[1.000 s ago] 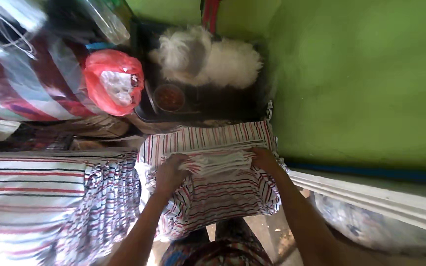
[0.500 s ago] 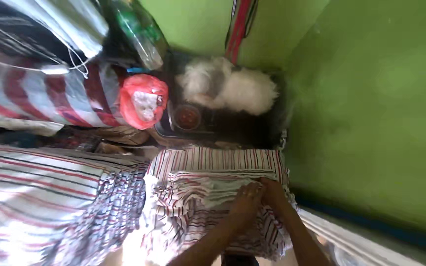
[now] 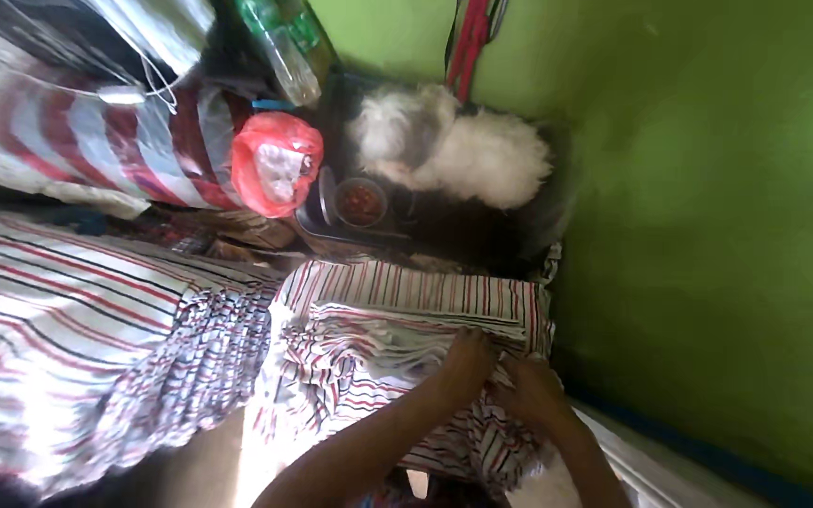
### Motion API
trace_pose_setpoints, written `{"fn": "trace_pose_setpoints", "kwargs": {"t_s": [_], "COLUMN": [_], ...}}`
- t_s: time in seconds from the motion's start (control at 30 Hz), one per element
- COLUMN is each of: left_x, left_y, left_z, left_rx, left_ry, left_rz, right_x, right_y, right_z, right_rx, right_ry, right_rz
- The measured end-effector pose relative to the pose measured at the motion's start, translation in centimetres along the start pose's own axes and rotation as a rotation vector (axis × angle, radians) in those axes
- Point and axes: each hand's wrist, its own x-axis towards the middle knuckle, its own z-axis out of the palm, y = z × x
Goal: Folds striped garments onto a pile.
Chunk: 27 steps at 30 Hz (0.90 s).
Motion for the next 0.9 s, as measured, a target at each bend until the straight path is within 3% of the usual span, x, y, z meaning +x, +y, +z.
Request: {"fn": "trace_pose_setpoints", "kwargs": {"t_s": [0.07,0.2,0.33,0.4,0.53,0.67,0.73,0.8,0.83,0.9], "left_x": [0.0,-1.8,-2.9,-2.6,-0.5,1.3,1.4,1.3,1.2,1.3], "left_y": [-0.8,-0.9,-1.6,-2.1,-3.7,-4.6,-5.2,-5.7,-6.1,-6.9], "left_z": [-0.1,-0.8,0.3,0.3,1.0,2.1,2.3,2.2,2.2,2.5], "left_rx": [0.002,-0.100,-0.116,-0.100,-0.104,-0.168,-0.254,-0.336,-0.366,-0.373], "left_ry": [-0.004,0.028,0.214,0.193,0.159,0.175,0.202,0.198,0.195,0.204], "left_rz": [0.103,0.250,0.331,0.256,0.094,0.024,0.035,0.026,0.029,0.054], "right_x": [-0.5,-0.3,-0.3,0.1,-1.1,-3.4,-5.0,-6.9,-8.0,-9.3], "right_y": [1.4,2.8,0.4,1.8,6.0,7.7,6.6,3.1,1.0,-1.6], "right_z": [0.2,0.9,0.2,0.1,0.7,2.2,2.9,3.6,4.4,7.1], "right_rx": [0.004,0.281,0.602,0.487,0.165,0.172,0.283,0.399,0.460,0.586], "right_ry": [0.058,0.294,-0.015,-0.067,-0.030,0.063,0.192,0.212,0.199,0.149], "right_rz": [-0.084,-0.290,-0.036,0.006,-0.105,-0.064,-0.049,-0.002,-0.045,-0.327]}}
